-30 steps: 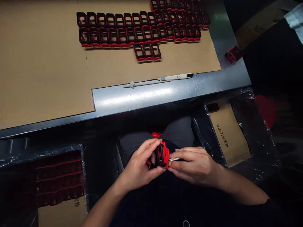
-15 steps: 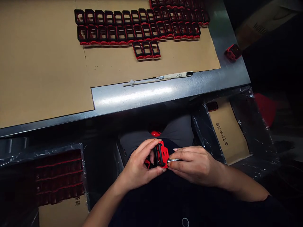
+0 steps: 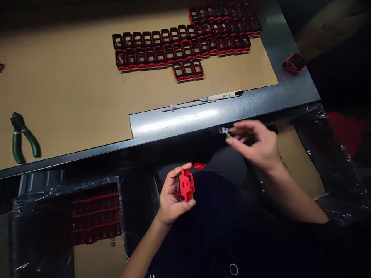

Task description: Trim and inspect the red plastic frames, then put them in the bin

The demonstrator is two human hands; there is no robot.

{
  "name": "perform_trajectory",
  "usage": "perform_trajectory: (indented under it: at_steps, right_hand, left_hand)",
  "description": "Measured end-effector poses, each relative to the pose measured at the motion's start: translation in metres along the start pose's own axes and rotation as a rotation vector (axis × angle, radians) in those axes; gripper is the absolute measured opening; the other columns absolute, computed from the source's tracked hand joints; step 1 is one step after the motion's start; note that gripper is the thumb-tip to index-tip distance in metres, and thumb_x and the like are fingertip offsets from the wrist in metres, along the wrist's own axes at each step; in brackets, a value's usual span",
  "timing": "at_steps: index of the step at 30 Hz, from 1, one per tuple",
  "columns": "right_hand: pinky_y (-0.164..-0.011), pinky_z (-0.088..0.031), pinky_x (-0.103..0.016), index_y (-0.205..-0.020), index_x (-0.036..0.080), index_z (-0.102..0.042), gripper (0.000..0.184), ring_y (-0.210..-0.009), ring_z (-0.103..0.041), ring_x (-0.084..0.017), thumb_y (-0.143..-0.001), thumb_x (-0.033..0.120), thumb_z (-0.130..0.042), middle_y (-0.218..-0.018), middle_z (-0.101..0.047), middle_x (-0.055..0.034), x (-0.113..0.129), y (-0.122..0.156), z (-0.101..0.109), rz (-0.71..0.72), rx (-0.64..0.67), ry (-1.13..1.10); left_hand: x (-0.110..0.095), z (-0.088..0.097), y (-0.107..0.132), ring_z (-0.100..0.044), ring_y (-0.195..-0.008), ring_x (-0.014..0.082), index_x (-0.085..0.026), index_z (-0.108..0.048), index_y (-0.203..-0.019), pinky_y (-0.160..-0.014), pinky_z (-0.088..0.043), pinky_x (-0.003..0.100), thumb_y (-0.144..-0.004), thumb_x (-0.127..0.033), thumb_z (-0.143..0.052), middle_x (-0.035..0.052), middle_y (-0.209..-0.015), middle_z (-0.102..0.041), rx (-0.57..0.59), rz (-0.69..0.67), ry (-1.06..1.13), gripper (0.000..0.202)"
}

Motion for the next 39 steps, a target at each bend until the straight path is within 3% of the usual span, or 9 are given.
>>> perform_trajectory:
  at_steps: [7,11,17,19,21,24,28,33,39]
  right_hand:
    - [-0.088,-0.050,-0.040,-0.097,0.024,-0.070,0.016,-0.086,-0.063,-0.022,-0.084,0.032,-0.073,-0.094,-0.076,-0.0057,-0.033,-0.067,-0.033,0.150,0.050,0.182]
    - [-0.093,-0.048,-0.038,-0.106,0.022,-0.070,0.018,-0.094,-0.062,-0.022,-0.092,0.033,-0.067,-0.104,-0.076,-0.0067,-0.036,-0.073,-0.050,0.179,0.101,0.259]
    - [-0.089,-0.052,-0.041,-0.104,0.015,-0.072,0.024,-0.102,-0.065,-0.025,-0.089,0.034,-0.069,-0.112,-0.073,-0.0134,-0.015,-0.042,-0.033,0.052,-0.147,0.142]
    - [-0.073,-0.055,-0.034,-0.098,0.017,-0.073,0.020,-0.078,-0.066,-0.018,-0.090,0.034,-0.066,-0.095,-0.075,-0.0078,0.001,-0.017,-0.037,-0.074,-0.019,-0.128]
    - [-0.056,-0.050,-0.026,-0.101,0.016,-0.073,0.024,-0.062,-0.062,-0.013,-0.087,0.035,-0.067,-0.081,-0.075,-0.0036,0.025,0.016,-0.062,-0.209,0.352,-0.489]
    - [-0.051,-0.045,-0.021,-0.111,0.015,-0.071,0.034,-0.057,-0.060,-0.010,-0.081,0.029,-0.070,-0.081,-0.076,-0.0035,0.058,0.058,-0.085,-0.353,0.734,-0.754]
    - [-0.057,-0.047,-0.022,-0.107,0.014,-0.073,0.030,-0.062,-0.065,-0.011,-0.079,0.024,-0.069,-0.077,-0.075,-0.0027,0.062,0.069,-0.093,-0.505,0.784,-0.785]
    - [-0.060,-0.047,-0.021,-0.101,0.013,-0.071,0.026,-0.062,-0.062,-0.009,-0.078,0.026,-0.075,-0.074,-0.071,0.0006,0.054,0.071,-0.104,-0.571,0.820,-0.952]
    - [-0.048,-0.046,-0.017,-0.100,0.013,-0.064,0.047,-0.053,-0.064,-0.009,-0.071,0.043,-0.085,-0.066,-0.069,0.0030,0.053,0.087,-0.125,-0.783,0.930,-1.231]
  left_hand:
    - [0.000,0.003,0.006,-0.065,-0.062,0.0076,-0.033,-0.051,-0.131,-0.048,-0.055,0.021,-0.074,-0.034,-0.085,0.0126,-0.156,-0.044,-0.051,-0.066,0.104,0.066]
    - [0.001,0.002,0.005,-0.064,-0.060,0.0072,-0.033,-0.049,-0.127,-0.046,-0.054,0.022,-0.074,-0.038,-0.085,0.0131,-0.156,-0.044,-0.050,-0.059,0.084,0.065]
    - [0.006,0.004,0.007,-0.062,-0.056,0.0076,-0.034,-0.040,-0.126,-0.044,-0.056,0.025,-0.073,-0.050,-0.083,0.0166,-0.155,-0.043,-0.069,-0.015,-0.086,0.070]
    - [0.007,0.005,0.008,-0.061,-0.056,0.0068,-0.037,-0.036,-0.132,-0.046,-0.057,0.026,-0.075,-0.050,-0.081,0.0162,-0.155,-0.042,-0.056,-0.031,-0.129,0.074]
    - [0.010,0.006,0.010,-0.066,-0.063,0.0089,-0.042,-0.030,-0.140,-0.054,-0.062,0.027,-0.077,-0.047,-0.080,0.0142,-0.153,-0.044,-0.035,-0.061,-0.165,0.081]
    - [0.014,0.006,0.011,-0.071,-0.107,0.0217,-0.046,-0.030,-0.145,-0.085,-0.063,0.037,-0.080,-0.042,-0.079,0.0097,-0.149,-0.050,-0.004,-0.103,-0.226,0.082]
    - [0.013,0.004,0.010,-0.055,-0.135,0.0288,-0.040,-0.037,-0.144,-0.104,-0.054,0.046,-0.080,-0.035,-0.080,0.0101,-0.148,-0.051,0.019,-0.141,-0.253,0.077]
    - [0.009,-0.001,0.010,-0.058,-0.132,0.0293,-0.035,-0.037,-0.141,-0.100,-0.057,0.043,-0.080,-0.031,-0.080,0.0134,-0.150,-0.050,0.056,-0.131,-0.220,0.075]
    - [0.010,-0.010,0.006,-0.070,-0.113,0.0294,-0.032,-0.036,-0.131,-0.083,-0.064,0.041,-0.079,-0.043,-0.080,0.0198,-0.154,-0.043,0.098,-0.024,-0.071,0.069]
Point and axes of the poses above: each hand's wrist, its own y-axis away from the middle knuckle, its own z-axis out of the back of the hand, x = y × z, the point moved 7 cm from there along -y, towards the middle knuckle
